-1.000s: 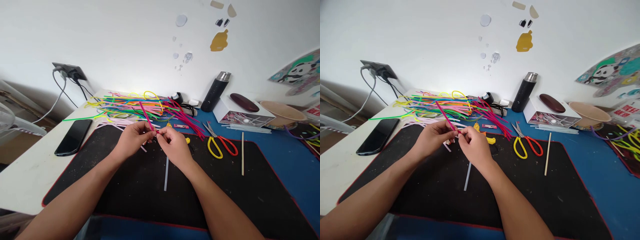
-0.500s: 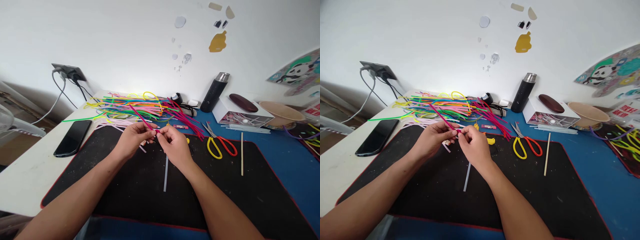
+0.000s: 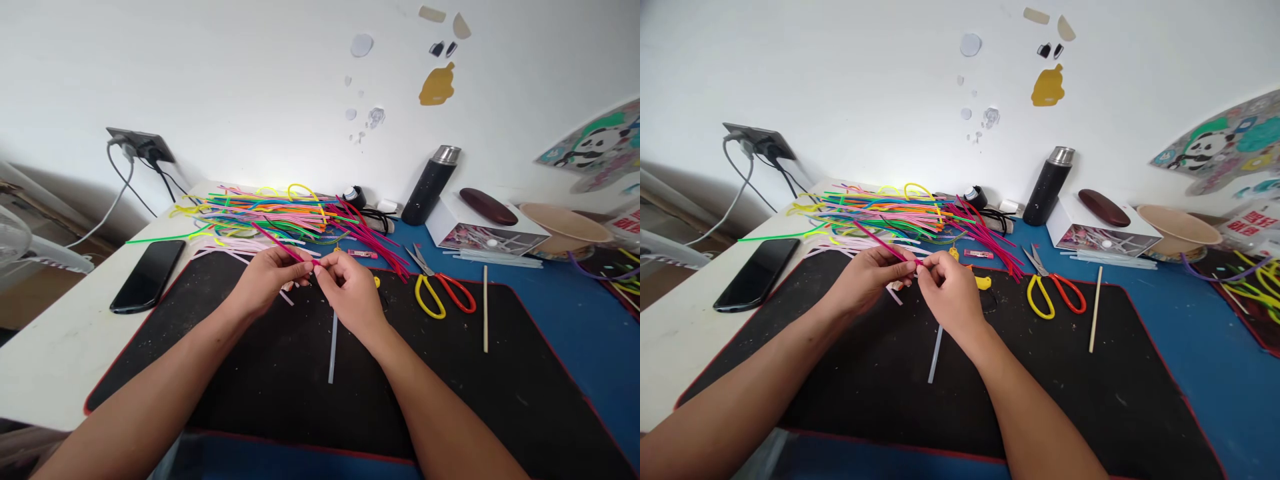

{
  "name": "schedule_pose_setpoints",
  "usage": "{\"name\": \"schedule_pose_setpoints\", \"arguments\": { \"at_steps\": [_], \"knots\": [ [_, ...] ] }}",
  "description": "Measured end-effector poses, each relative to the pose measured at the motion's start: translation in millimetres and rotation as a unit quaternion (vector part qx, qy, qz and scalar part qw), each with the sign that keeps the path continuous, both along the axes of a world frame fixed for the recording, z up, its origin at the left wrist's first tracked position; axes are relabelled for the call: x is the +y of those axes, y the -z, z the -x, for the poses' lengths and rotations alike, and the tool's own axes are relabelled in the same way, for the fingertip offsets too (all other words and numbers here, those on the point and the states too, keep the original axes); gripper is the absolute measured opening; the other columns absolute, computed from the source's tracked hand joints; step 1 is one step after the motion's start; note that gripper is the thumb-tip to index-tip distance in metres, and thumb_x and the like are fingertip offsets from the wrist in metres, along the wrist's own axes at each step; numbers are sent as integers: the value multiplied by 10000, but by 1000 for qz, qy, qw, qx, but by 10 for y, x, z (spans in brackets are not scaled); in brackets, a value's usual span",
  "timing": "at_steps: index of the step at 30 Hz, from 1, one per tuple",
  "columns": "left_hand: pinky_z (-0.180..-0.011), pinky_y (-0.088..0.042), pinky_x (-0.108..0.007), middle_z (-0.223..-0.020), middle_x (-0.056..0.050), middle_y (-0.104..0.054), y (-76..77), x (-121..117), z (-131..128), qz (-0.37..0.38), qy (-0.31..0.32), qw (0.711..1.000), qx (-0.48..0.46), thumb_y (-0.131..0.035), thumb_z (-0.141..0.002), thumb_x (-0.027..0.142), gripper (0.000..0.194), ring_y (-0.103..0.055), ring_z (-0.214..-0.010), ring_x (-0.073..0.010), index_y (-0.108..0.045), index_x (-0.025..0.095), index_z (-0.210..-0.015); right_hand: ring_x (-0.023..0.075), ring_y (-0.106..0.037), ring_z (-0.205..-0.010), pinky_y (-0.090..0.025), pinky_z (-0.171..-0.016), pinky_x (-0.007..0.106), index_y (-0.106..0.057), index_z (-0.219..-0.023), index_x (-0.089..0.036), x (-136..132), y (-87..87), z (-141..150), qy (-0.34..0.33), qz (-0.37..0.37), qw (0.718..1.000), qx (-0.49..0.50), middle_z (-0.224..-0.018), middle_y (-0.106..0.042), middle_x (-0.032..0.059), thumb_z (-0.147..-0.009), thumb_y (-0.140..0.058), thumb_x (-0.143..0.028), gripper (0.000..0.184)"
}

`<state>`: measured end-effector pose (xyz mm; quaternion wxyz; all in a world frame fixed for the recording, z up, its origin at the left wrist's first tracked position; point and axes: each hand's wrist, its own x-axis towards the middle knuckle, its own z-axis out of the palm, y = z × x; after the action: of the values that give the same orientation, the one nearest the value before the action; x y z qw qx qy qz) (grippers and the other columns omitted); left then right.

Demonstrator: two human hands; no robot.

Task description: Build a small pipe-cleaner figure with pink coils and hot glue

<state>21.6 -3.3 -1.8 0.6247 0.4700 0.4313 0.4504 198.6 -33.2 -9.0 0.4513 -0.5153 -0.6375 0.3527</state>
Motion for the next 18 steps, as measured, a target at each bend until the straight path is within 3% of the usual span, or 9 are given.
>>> {"name": "schedule_pose_setpoints", "arguments": {
  "at_steps": [7,12,18],
  "knots": [
    [-566,-502,-208,-667,-17,-736,-33,-54,-104,42,-22,995,-88,-1053,-546,355,366,-633,-573,-103,-803,158,-726,132,-510,-490,-388,-516,261,-638,-963,-239,-5,-1,7,-10,8,1000,27,-599,-552,-68,-977,-625,-397,159],
    [-604,-547,-237,-690,-26,-746,-22,-56,-110,31,-4,996,-87,-1045,-570,352,338,-637,-598,-117,-813,161,-726,128,-488,-465,-376,-497,258,-625,-940,-242,-11,-1,7,-6,8,999,31,-566,-540,-75,-974,-625,-399,160],
    [-617,-571,-261,-764,-76,-796,45,10,14,37,19,997,-64,-1020,-624,424,395,-686,-619,-145,-853,153,-858,133,-479,-462,-365,-497,267,-631,-917,-238,2,-15,-24,11,8,1000,21,-553,-520,-74,-972,-629,-408,178]
  ]
}}
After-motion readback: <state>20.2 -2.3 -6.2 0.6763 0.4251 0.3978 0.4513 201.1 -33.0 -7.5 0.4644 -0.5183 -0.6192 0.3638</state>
